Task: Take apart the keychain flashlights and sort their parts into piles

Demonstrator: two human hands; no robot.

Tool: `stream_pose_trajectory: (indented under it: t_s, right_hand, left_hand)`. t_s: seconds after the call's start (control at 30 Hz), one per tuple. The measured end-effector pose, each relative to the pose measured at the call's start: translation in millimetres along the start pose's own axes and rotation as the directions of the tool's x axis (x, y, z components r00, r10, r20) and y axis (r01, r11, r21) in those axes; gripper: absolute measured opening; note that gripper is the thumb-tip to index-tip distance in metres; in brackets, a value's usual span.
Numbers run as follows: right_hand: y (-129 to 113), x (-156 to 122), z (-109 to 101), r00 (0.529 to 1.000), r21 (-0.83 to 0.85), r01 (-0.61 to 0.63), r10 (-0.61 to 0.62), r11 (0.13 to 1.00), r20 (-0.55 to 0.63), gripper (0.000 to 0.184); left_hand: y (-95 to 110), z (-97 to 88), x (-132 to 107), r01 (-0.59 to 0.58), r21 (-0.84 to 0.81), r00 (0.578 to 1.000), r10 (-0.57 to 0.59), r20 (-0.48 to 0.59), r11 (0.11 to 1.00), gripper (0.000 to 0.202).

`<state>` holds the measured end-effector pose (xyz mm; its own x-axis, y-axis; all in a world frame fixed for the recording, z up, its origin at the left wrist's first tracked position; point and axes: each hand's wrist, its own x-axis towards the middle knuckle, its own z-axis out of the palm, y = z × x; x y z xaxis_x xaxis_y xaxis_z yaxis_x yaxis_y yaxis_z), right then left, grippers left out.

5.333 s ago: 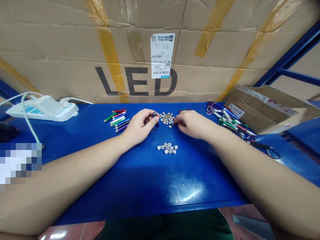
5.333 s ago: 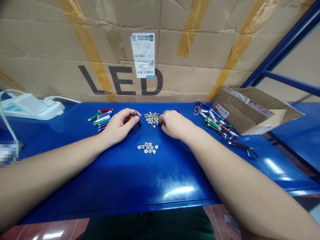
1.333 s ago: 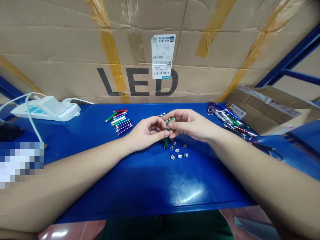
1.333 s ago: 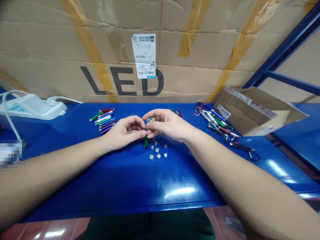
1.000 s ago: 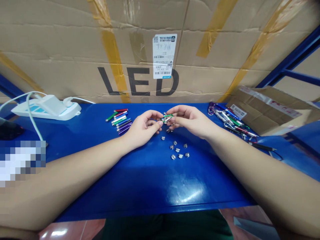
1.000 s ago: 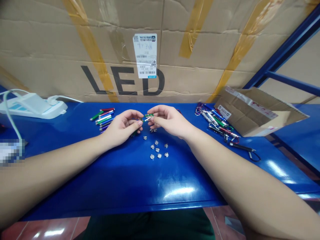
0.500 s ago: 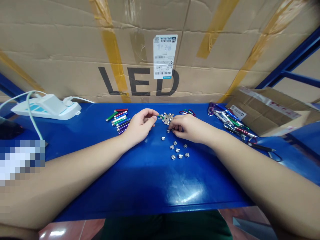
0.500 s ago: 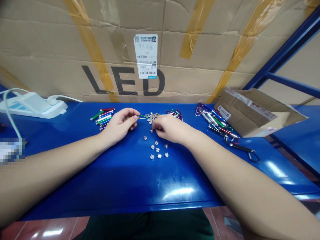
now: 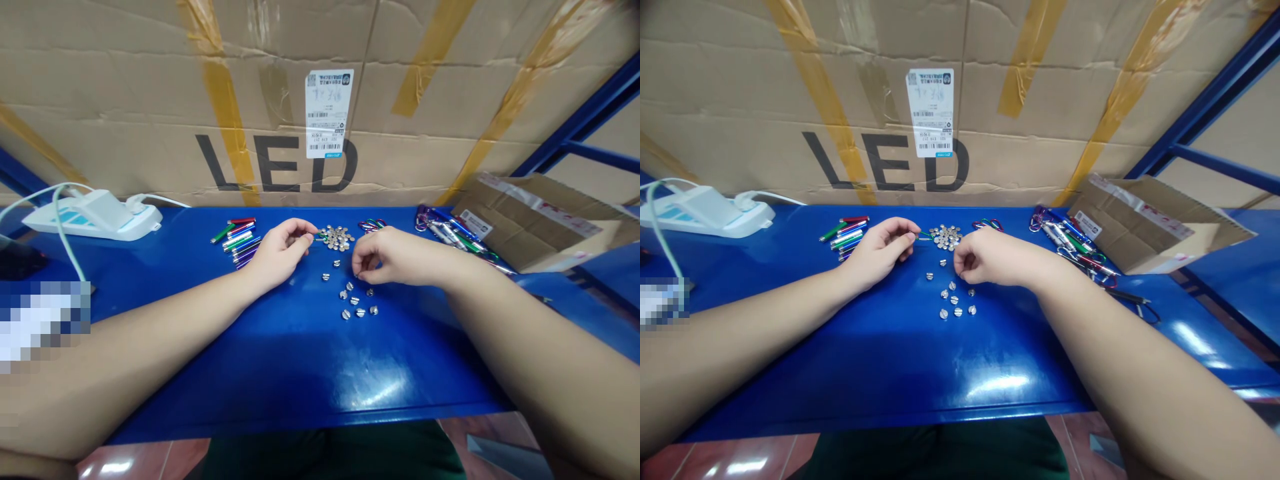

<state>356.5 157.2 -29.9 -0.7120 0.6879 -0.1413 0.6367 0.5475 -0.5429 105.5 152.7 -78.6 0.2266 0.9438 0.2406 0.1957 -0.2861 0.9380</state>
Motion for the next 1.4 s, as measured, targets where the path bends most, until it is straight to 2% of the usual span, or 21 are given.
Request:
stream_pose_trajectory:
  t_s: [0.13, 0.27, 0.33, 0.4, 0.47, 0.57, 0.77, 1.23, 1.3, 1.4]
  right_hand:
    - [-6, -1, 3, 0.996, 0.026, -0.01, 0.008, 1.0, 0.083, 0.015]
    - [-9, -2, 1, 0.996, 0.121, -0.006, -0.006, 0.993, 0.093, 0.005]
    - [-8, 0, 2, 1.0, 0.102, 0.023, -0.023, 0.995, 0.006, 0.006]
    - [-6, 5, 6, 0.991, -0.017, 0.042, -0.044, 0.999, -0.126, 0.013]
    - [-3, 11, 11, 0.977, -0.141, 0.061, -0.088, 0.988, -0.197, 0.021]
    - [-1, 17, 18, 0.977, -0.203, 0.107, -0.141, 0.973, -0.163, 0.023]
    - [-8, 13, 19, 0.979, -0.151, 0.182, -0.193, 0.972, -0.064, 0.026]
    - [-15, 8, 17, 0.99, -0.083, 0.143, -0.141, 0.986, 0.031, 0.019]
    - [-15, 6, 15, 0.991, -0.063, 0.133, -0.132, 0.989, 0.023, 0.02]
    - [-15, 6, 15, 0.983, -0.08, 0.168, -0.174, 0.982, -0.063, 0.022]
  left_hand:
    - [-1, 0.8, 0, -0.005, -0.014, 1.0, 0.005, -0.001, 1.0, 0.012]
    - [-2, 0.8, 0, -0.003, -0.025, 1.0, 0.003, -0.002, 1.0, 0.012]
    - [-2, 0.5, 0, -0.008, -0.021, 1.0, 0.008, 0.002, 1.0, 0.01]
    - [-2, 0.2, 0, -0.009, -0.016, 1.0, 0.009, 0.008, 1.0, 0.01]
    - [-1, 0.0, 0, -0.003, -0.012, 1.0, 0.003, 0.011, 1.0, 0.01]
    - [-1, -0.2, 0, 0.008, -0.003, 1.0, -0.008, 0.008, 1.0, 0.01]
    - [-1, -0.3, 0, -0.001, 0.001, 1.0, 0.001, 0.012, 1.0, 0.011]
    - [1, 2.7, 1, 0.066, -0.043, 0.998, -0.066, -0.012, 0.997, 0.008]
    - [1, 2.7, 1, 0.062, -0.04, 0.998, -0.063, -0.013, 0.997, 0.008]
    - [1, 2.4, 1, 0.049, -0.031, 0.999, -0.049, -0.013, 0.998, 0.008]
